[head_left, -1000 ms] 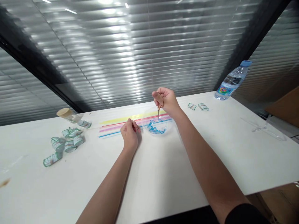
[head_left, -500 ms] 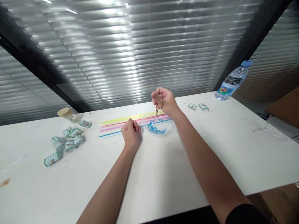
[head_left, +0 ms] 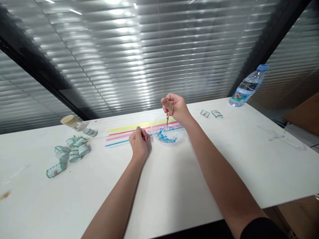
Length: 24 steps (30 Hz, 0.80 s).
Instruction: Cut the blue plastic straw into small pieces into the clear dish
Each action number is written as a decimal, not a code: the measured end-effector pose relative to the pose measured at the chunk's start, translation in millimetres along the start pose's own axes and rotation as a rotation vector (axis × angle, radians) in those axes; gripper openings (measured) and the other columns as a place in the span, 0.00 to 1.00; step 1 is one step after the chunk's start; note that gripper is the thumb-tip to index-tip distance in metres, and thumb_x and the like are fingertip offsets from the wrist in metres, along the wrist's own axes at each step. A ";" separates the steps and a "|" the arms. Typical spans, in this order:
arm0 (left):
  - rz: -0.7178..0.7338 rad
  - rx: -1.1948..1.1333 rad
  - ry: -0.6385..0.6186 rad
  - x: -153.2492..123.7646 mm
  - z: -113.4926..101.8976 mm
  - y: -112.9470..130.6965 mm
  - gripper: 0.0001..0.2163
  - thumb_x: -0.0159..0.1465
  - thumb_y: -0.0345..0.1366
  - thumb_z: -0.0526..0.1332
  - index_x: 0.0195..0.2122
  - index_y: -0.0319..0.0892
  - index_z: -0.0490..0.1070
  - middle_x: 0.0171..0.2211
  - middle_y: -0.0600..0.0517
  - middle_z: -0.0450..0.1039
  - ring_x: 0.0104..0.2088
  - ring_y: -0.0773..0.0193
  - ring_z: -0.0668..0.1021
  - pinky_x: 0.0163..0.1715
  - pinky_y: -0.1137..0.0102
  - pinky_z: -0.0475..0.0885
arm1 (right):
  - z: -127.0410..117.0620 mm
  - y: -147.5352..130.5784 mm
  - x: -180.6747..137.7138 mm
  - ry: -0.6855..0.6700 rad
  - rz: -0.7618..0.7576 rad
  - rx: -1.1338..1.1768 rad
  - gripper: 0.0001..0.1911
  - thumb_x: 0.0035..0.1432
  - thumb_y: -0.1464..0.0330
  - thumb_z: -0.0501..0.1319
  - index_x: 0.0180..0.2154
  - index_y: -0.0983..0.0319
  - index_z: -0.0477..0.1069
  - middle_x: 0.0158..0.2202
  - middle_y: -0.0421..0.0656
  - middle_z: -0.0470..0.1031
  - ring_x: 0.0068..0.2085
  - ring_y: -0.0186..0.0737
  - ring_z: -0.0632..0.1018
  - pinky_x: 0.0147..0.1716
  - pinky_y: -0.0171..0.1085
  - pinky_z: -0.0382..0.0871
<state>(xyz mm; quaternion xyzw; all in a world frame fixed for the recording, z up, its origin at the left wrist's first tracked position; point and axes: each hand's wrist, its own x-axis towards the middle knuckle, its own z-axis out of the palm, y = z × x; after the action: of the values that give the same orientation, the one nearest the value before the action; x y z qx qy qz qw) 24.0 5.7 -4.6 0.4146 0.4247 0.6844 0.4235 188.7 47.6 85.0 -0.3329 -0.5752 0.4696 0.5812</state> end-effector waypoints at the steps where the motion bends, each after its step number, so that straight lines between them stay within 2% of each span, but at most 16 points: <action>1: -0.002 0.000 0.000 -0.1 0.0 0.1 0.22 0.64 0.47 0.57 0.15 0.41 0.61 0.13 0.58 0.54 0.15 0.72 0.64 0.17 0.74 0.60 | 0.1 0.0 0.0 0.001 -0.001 0.000 0.28 0.44 0.46 0.66 0.21 0.60 0.57 0.15 0.33 0.61 0.19 0.26 0.64 0.17 0.28 0.60; 24: -0.019 -0.011 -0.002 -1.1 0.5 2.9 0.22 0.64 0.47 0.57 0.16 0.41 0.60 0.13 0.58 0.55 0.15 0.72 0.64 0.18 0.74 0.60 | -0.3 0.1 -0.1 0.010 0.007 -0.007 0.28 0.44 0.45 0.65 0.22 0.60 0.57 0.16 0.34 0.62 0.20 0.26 0.64 0.18 0.28 0.60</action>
<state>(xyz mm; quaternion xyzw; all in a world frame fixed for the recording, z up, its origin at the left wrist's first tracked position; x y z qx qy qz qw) 24.2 4.0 -2.0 0.4089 0.4246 0.6821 0.4328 189.0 47.6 84.8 -0.3392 -0.5727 0.4677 0.5815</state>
